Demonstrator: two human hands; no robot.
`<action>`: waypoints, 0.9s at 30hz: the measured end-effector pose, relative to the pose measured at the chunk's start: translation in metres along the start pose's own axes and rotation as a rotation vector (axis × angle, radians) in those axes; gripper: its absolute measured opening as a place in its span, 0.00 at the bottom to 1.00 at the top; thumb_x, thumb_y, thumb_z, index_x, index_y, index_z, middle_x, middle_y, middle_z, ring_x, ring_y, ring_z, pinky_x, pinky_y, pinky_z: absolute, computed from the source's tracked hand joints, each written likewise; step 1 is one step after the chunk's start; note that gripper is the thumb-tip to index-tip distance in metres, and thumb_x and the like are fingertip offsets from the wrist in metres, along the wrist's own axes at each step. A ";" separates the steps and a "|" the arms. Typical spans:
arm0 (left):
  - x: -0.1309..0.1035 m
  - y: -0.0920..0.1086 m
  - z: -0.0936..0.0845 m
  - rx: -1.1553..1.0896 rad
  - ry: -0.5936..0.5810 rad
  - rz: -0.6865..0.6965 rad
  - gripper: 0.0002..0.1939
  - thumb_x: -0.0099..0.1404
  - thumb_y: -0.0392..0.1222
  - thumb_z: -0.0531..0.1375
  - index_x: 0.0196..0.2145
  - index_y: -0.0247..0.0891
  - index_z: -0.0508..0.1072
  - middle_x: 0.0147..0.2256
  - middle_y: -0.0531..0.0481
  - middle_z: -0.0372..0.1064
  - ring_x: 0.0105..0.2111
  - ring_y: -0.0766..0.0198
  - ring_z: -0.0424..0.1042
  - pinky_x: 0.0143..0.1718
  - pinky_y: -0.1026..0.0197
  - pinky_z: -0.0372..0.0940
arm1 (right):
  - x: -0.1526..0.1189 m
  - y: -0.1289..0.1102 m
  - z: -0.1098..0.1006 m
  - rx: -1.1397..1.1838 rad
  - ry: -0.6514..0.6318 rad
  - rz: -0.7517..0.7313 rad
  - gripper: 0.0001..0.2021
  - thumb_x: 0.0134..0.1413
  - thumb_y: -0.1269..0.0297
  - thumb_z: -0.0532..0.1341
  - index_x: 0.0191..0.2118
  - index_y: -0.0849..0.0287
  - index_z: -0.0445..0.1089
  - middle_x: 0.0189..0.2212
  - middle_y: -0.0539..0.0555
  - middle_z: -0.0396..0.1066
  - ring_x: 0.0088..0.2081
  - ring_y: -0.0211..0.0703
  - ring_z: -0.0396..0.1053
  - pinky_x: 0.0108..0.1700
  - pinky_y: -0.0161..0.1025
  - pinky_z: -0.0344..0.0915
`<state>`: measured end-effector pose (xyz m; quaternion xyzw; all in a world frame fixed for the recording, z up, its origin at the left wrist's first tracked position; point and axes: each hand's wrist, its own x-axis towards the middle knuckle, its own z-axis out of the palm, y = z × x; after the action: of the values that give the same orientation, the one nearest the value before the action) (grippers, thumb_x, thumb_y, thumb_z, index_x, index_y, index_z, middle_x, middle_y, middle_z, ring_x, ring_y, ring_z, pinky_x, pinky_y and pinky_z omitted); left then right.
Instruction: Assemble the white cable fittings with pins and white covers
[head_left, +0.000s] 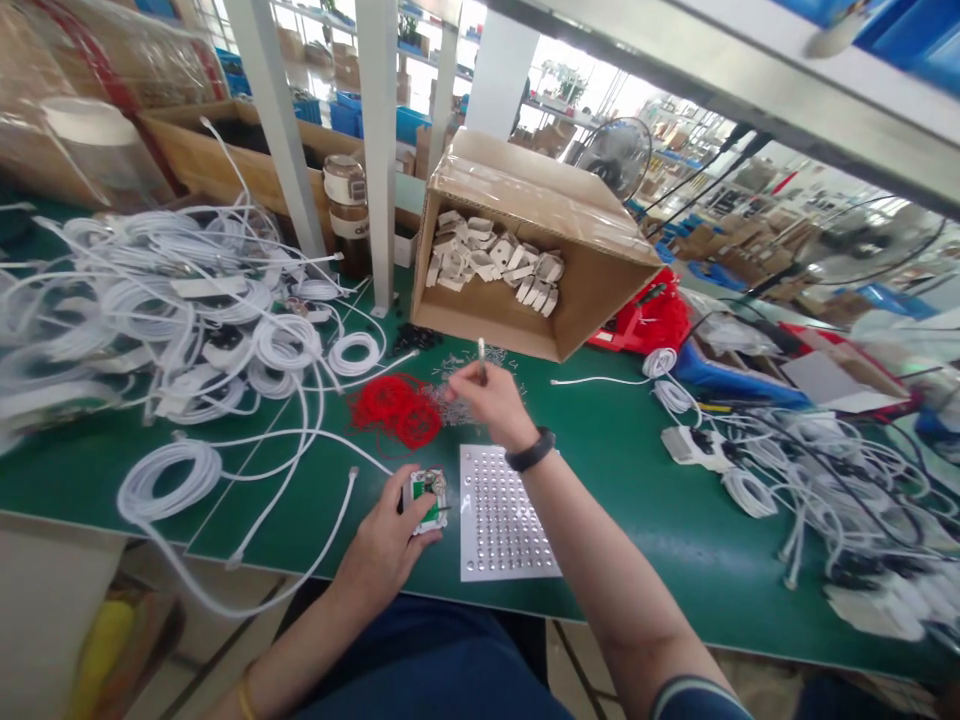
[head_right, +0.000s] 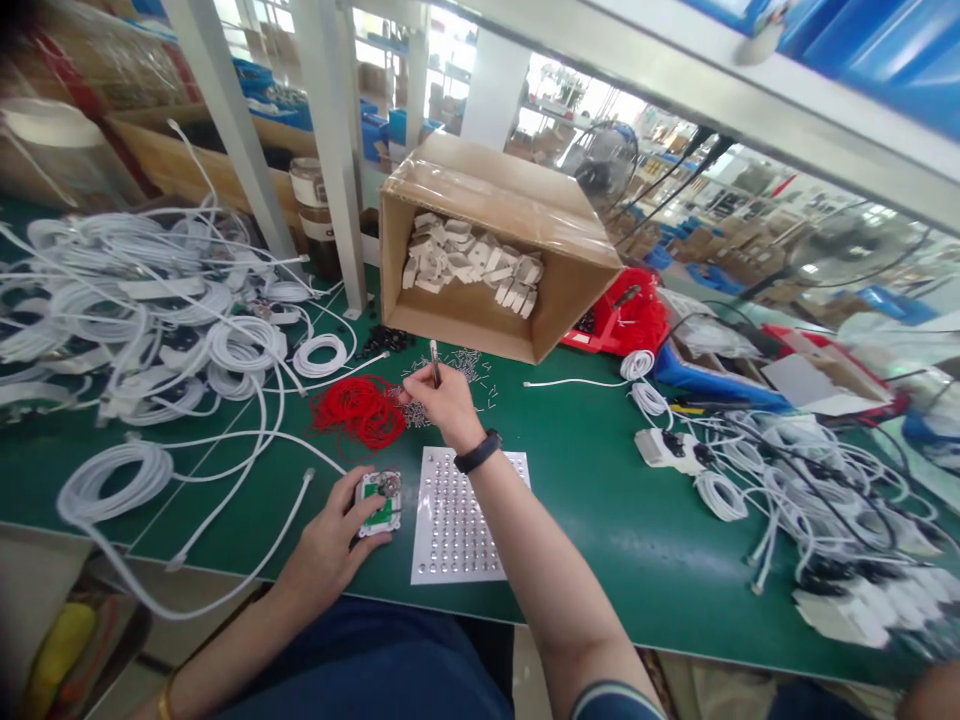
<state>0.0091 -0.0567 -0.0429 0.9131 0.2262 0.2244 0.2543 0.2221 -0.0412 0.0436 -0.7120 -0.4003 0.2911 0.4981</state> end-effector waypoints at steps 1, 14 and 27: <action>0.000 0.000 0.000 0.001 0.001 -0.001 0.14 0.60 0.36 0.58 0.44 0.42 0.65 0.56 0.40 0.52 0.48 0.52 0.68 0.46 0.53 0.69 | 0.000 -0.005 -0.004 0.095 -0.001 0.016 0.08 0.50 0.61 0.60 0.30 0.61 0.64 0.21 0.48 0.70 0.16 0.29 0.56 0.17 0.28 0.51; 0.004 -0.005 0.004 -0.145 -0.024 -0.180 0.39 0.56 0.39 0.63 0.59 0.42 0.47 0.56 0.41 0.56 0.56 0.52 0.58 0.57 0.46 0.57 | 0.001 -0.017 -0.025 -0.021 -0.210 -0.062 0.08 0.59 0.60 0.53 0.33 0.57 0.66 0.17 0.41 0.63 0.12 0.29 0.44 0.15 0.28 0.47; 0.006 -0.008 0.000 -0.234 -0.062 -0.235 0.45 0.53 0.39 0.65 0.61 0.42 0.43 0.54 0.43 0.58 0.53 0.53 0.62 0.55 0.48 0.58 | 0.009 0.009 -0.037 -0.170 0.031 -0.009 0.06 0.50 0.64 0.61 0.29 0.61 0.66 0.18 0.47 0.67 0.19 0.33 0.62 0.22 0.30 0.57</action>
<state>0.0117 -0.0470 -0.0457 0.8510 0.2960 0.1896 0.3901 0.2590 -0.0523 0.0470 -0.7544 -0.4190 0.2426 0.4433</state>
